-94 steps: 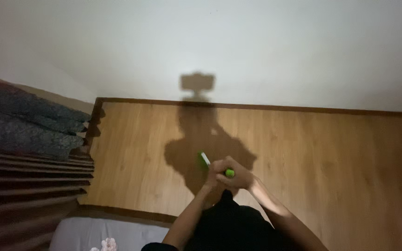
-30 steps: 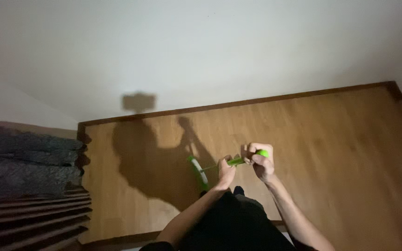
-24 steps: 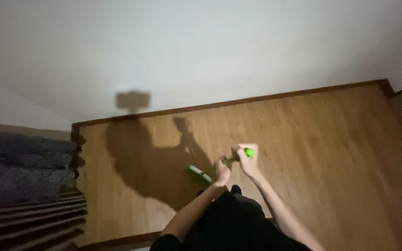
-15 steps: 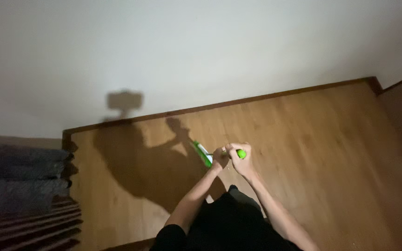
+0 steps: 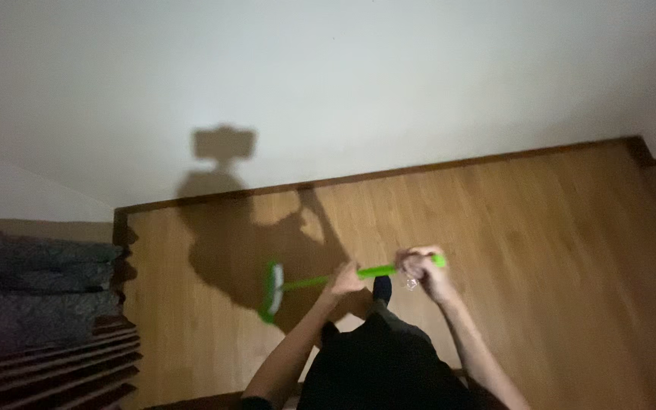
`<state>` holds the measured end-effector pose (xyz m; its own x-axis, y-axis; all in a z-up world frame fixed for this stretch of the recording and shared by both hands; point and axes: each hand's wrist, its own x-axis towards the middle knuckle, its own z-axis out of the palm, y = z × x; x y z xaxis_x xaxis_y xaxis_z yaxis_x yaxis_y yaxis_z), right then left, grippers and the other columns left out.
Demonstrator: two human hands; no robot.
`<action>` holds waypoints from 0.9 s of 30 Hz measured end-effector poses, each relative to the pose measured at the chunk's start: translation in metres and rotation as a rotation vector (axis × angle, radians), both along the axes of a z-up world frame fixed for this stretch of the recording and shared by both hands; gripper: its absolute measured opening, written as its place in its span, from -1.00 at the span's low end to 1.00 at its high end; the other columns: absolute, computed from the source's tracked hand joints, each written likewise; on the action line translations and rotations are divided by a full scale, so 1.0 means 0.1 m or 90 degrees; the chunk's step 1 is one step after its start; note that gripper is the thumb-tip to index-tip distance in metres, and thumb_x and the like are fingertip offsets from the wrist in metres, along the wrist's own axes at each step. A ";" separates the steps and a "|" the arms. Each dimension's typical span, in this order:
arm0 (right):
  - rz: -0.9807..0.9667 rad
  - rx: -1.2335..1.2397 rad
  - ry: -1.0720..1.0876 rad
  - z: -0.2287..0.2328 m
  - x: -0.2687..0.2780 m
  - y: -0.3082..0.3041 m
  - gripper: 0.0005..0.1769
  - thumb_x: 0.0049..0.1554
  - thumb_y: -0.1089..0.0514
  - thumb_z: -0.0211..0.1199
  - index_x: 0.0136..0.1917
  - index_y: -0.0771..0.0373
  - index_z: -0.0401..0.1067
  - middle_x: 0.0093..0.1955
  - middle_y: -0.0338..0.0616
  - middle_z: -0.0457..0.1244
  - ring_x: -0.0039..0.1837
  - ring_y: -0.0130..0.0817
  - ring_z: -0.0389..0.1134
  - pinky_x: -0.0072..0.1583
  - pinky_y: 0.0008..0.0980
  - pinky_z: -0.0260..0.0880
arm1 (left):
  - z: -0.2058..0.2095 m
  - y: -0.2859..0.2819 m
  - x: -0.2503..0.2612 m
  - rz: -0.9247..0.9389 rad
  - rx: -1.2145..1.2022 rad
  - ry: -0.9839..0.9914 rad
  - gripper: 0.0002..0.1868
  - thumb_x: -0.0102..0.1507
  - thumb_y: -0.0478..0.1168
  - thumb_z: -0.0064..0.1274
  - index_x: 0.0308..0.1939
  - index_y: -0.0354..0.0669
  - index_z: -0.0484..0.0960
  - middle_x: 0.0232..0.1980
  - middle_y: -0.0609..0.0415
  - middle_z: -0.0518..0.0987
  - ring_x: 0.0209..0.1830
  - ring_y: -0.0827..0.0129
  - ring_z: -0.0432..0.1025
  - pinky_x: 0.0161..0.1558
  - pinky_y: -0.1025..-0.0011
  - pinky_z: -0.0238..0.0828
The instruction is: The person sweeps a wood-patterned floor using a green and white broom, moving debris into a corner and then using a handheld scraper tool to push it against the baseboard.
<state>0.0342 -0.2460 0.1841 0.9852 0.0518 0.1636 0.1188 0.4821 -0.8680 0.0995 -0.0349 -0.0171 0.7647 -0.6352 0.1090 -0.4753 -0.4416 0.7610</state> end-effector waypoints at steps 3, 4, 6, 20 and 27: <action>-0.077 -0.196 0.127 -0.66 0.17 0.18 -0.74 0.24 0.25 0.04 -0.30 0.21 0.37 -0.30 -0.17 0.36 -0.39 -0.32 0.23 -0.15 -0.08 0.25 | 0.02 0.29 -0.14 0.104 0.059 0.155 -0.78 0.23 -0.15 0.21 -0.34 -0.26 0.62 -0.33 -0.16 0.53 -0.35 -0.02 0.46 -0.28 0.06 0.40; 0.021 -0.174 -0.083 -0.82 0.19 0.25 -0.64 0.30 0.22 0.05 -0.34 0.24 0.35 -0.39 -0.17 0.30 -0.36 -0.41 0.27 0.06 -0.10 0.46 | 0.04 0.31 -0.23 0.132 0.026 0.123 -0.84 0.19 -0.20 0.22 -0.34 -0.24 0.64 -0.32 -0.17 0.55 -0.32 -0.03 0.47 -0.26 0.04 0.40; 0.040 -0.288 -0.040 -0.96 0.08 0.33 -0.65 0.26 0.22 0.11 -0.38 0.22 0.31 -0.42 -0.20 0.25 -0.37 -0.45 0.23 -0.12 -0.23 0.34 | 0.08 0.29 -0.31 0.162 -0.005 0.088 -0.89 0.15 -0.25 0.22 -0.34 -0.22 0.66 -0.31 -0.18 0.57 -0.30 -0.04 0.48 -0.23 0.02 0.40; 0.064 -0.290 -0.009 -0.54 1.00 -0.68 -0.57 0.25 0.21 0.11 -0.47 0.20 0.25 -0.44 -0.27 0.18 -0.35 -0.50 0.14 -0.27 -0.44 0.14 | 0.07 -0.83 0.40 0.177 0.066 0.316 -0.66 0.35 -0.26 -0.03 -0.55 -0.26 0.51 -0.54 -0.13 0.48 -0.60 0.20 0.28 -0.52 0.18 0.29; -0.024 -0.351 0.077 -0.95 1.13 -0.60 -0.60 0.14 0.25 0.10 -0.54 0.21 0.32 -0.55 -0.25 0.22 -0.48 -0.49 0.16 -0.37 -0.41 0.22 | 0.07 -0.76 0.68 0.182 -0.104 0.127 -0.65 0.26 -0.24 0.16 -0.56 -0.32 0.44 -0.57 -0.18 0.38 -0.59 0.23 0.29 -0.49 0.21 0.27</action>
<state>0.1471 -0.3061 0.0894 0.9981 0.0613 0.0078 0.0108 -0.0485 -0.9988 0.1675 -0.1106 -0.0102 0.9246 -0.3802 0.0227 -0.1867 -0.4006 0.8970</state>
